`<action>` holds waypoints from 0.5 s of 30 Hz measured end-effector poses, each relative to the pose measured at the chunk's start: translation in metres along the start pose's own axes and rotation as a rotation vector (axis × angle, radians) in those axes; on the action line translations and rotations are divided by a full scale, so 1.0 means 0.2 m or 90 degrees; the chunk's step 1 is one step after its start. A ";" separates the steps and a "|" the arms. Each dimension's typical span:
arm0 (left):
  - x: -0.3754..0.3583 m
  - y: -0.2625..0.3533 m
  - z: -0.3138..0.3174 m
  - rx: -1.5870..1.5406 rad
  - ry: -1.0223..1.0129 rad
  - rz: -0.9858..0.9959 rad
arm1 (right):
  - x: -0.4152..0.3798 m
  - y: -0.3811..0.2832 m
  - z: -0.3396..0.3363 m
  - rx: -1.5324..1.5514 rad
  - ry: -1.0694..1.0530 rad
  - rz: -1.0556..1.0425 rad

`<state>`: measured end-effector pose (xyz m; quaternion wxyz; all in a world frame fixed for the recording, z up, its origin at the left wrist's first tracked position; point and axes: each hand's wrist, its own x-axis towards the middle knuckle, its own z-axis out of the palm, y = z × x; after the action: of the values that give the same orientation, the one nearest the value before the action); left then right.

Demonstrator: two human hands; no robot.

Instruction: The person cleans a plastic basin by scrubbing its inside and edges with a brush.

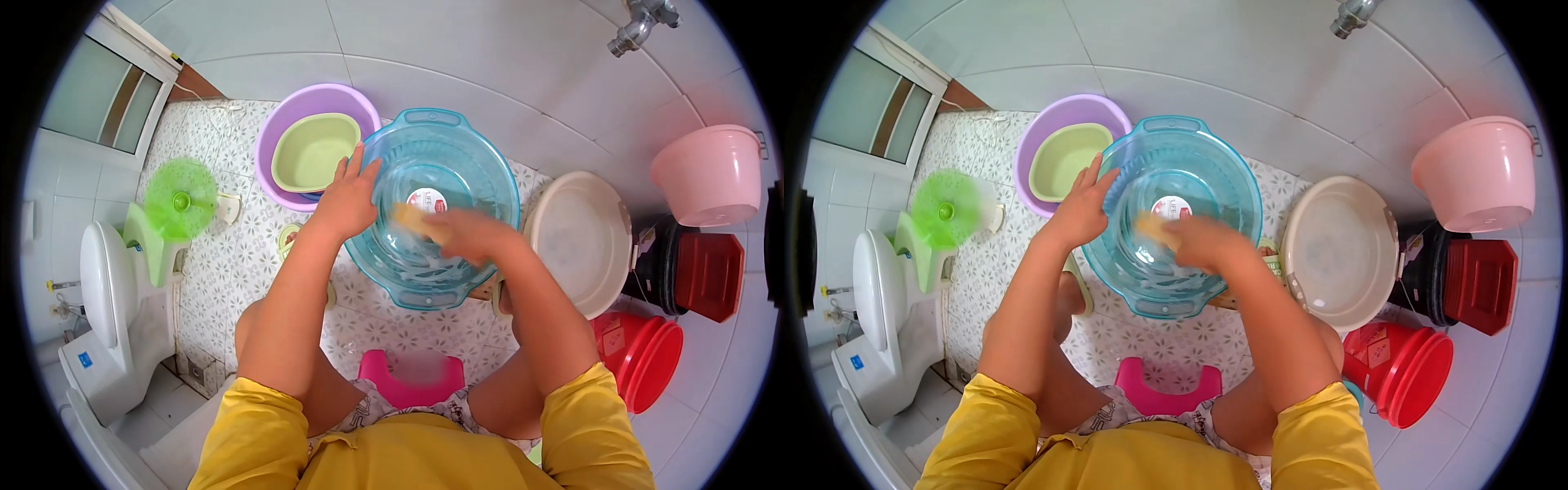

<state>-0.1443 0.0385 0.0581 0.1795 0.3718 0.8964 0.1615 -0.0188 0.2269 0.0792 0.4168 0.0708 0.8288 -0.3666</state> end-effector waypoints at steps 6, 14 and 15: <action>0.01 0.01 -0.01 -0.009 -0.011 -0.006 | 0.11 -0.02 0.07 -0.067 0.304 0.053; 0.00 -0.01 0.00 -0.004 -0.003 -0.004 | -0.12 -0.12 -0.05 -0.056 -0.083 0.104; 0.00 -0.01 0.00 -0.002 -0.003 -0.004 | -0.09 -0.08 -0.04 -0.056 -0.083 0.104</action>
<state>-0.1452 0.0381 0.0569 0.1831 0.3692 0.8967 0.1615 -0.0194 0.2238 0.1055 0.5008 0.0961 0.8067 -0.2987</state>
